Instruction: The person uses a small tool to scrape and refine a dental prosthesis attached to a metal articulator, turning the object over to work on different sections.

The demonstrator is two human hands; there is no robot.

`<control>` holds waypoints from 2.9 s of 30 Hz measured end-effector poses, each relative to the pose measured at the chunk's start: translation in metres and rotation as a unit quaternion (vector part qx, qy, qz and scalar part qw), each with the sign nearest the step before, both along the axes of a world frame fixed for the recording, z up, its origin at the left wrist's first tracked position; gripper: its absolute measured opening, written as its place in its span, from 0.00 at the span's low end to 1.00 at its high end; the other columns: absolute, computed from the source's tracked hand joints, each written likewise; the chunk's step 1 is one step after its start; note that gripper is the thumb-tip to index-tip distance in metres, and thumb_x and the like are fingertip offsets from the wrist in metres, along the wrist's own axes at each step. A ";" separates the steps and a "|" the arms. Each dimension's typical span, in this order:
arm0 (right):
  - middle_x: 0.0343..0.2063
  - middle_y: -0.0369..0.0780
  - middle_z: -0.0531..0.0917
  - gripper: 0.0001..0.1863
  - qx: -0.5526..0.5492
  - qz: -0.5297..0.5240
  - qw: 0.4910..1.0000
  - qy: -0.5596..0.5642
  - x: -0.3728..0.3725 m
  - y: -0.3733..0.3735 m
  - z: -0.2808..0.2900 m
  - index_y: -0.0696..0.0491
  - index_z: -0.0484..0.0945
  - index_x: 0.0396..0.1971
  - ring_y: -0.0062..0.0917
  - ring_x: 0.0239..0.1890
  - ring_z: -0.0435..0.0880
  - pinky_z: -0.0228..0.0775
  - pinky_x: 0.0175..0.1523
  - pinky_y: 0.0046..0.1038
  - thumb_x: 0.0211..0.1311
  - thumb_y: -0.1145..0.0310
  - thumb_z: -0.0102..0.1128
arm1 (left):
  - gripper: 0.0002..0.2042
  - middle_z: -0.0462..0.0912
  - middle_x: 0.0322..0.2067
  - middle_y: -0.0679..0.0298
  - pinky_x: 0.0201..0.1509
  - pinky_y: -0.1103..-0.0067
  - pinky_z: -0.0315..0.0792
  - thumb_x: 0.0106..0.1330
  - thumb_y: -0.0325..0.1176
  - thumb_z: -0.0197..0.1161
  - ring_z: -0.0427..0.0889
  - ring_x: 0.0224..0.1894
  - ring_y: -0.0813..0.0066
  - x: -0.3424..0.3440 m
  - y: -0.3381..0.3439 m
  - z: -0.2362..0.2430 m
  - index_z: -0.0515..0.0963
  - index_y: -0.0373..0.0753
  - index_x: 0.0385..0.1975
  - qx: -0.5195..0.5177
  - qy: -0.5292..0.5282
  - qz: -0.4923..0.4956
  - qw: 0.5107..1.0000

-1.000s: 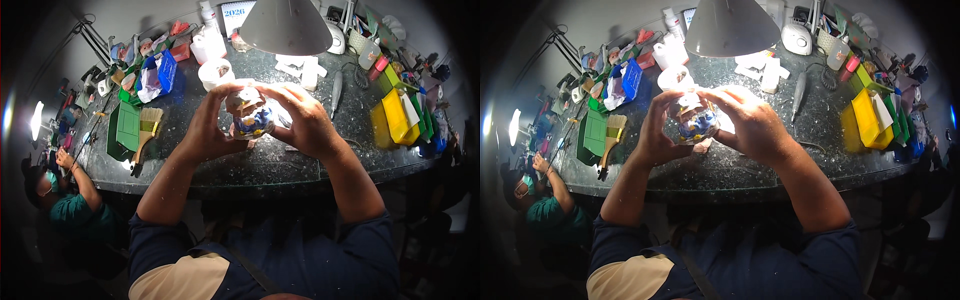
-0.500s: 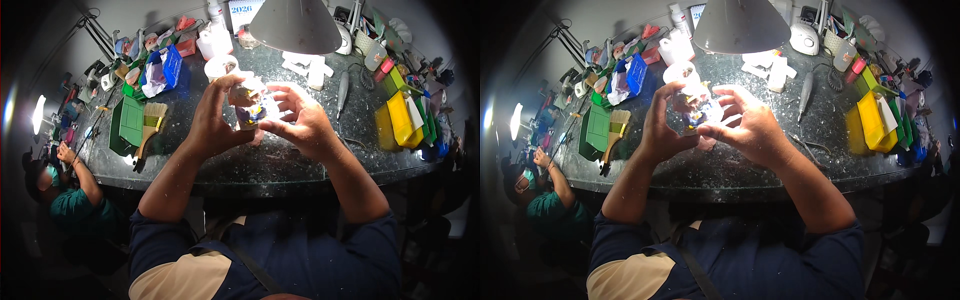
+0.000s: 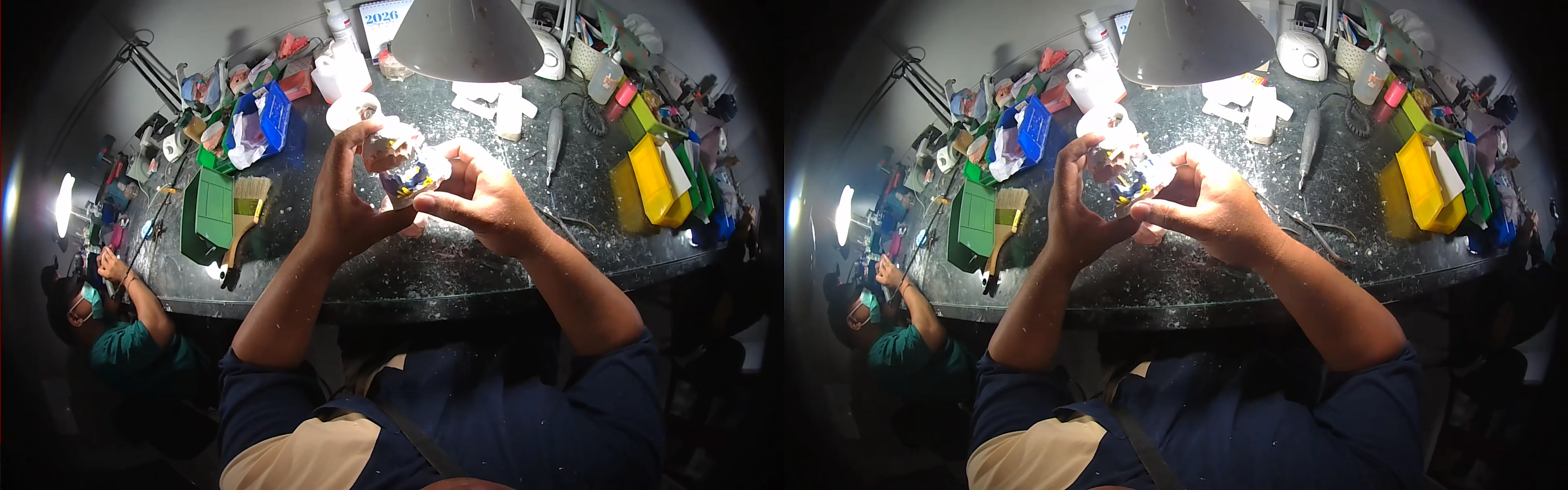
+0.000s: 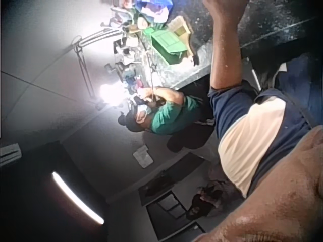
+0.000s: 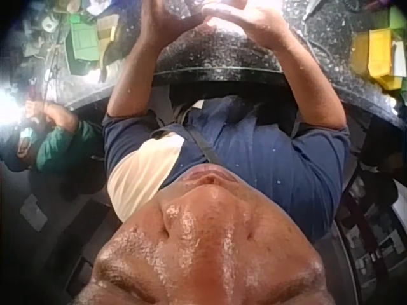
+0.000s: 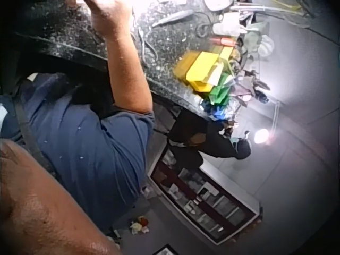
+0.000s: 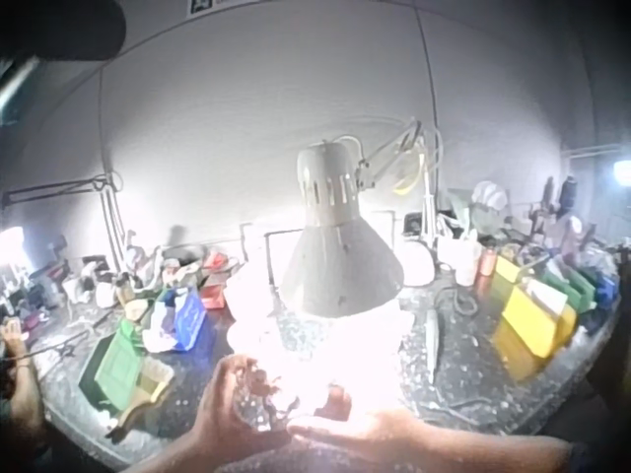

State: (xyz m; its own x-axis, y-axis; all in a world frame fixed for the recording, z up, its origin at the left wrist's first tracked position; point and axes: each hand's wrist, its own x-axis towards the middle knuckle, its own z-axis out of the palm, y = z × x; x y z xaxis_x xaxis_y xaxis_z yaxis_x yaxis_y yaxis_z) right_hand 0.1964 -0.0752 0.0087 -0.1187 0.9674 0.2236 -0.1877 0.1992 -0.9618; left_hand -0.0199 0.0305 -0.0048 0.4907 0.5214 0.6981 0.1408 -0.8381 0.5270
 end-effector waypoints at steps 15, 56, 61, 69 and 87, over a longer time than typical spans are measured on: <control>0.47 0.44 0.88 0.27 -0.034 -0.030 0.998 0.048 0.023 0.003 0.004 0.65 0.78 0.58 0.26 0.45 0.90 0.83 0.62 0.31 0.74 0.57 0.67 | 0.28 0.82 0.60 0.52 0.70 0.64 0.70 0.76 0.37 0.72 0.80 0.63 0.63 -0.001 -0.002 0.006 0.70 0.37 0.71 -0.145 -0.065 -0.125 0.979; 0.53 0.43 0.86 0.22 -0.024 0.057 0.994 0.088 0.009 -0.006 0.000 0.62 0.77 0.61 0.28 0.55 0.86 0.79 0.64 0.34 0.75 0.65 0.68 | 0.38 0.78 0.64 0.53 0.73 0.66 0.70 0.69 0.37 0.79 0.76 0.68 0.66 -0.009 -0.023 0.014 0.64 0.35 0.74 -0.195 -0.046 -0.235 0.951; 0.53 0.42 0.86 0.21 -0.031 0.055 0.995 0.075 0.011 -0.005 -0.001 0.61 0.78 0.60 0.26 0.55 0.86 0.79 0.63 0.33 0.75 0.65 0.68 | 0.37 0.78 0.64 0.54 0.71 0.68 0.70 0.68 0.39 0.79 0.76 0.67 0.67 -0.010 -0.022 0.019 0.66 0.35 0.72 -0.199 -0.026 -0.227 0.953; 0.51 0.43 0.87 0.24 -0.048 0.055 0.995 0.062 0.011 -0.005 0.000 0.63 0.78 0.60 0.27 0.53 0.88 0.81 0.62 0.34 0.75 0.60 0.66 | 0.35 0.76 0.65 0.56 0.68 0.73 0.74 0.68 0.29 0.77 0.75 0.66 0.72 -0.009 -0.027 0.021 0.67 0.36 0.73 -0.229 -0.065 -0.285 0.929; 0.52 0.46 0.87 0.27 -0.070 0.043 0.996 0.030 0.012 -0.003 0.002 0.64 0.76 0.65 0.31 0.51 0.91 0.87 0.59 0.36 0.76 0.59 0.59 | 0.33 0.76 0.63 0.57 0.69 0.73 0.72 0.70 0.31 0.74 0.76 0.65 0.72 -0.008 -0.026 0.017 0.67 0.36 0.73 -0.247 -0.067 -0.256 0.932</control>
State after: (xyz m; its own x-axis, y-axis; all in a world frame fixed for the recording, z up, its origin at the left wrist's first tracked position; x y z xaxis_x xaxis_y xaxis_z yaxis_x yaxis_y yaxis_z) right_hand 0.2085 -0.0782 0.0104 -0.1933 0.9763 0.0972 -0.2570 0.0453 -0.9654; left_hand -0.0279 0.0041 0.0120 0.6888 0.5168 0.5084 -0.3060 -0.4285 0.8501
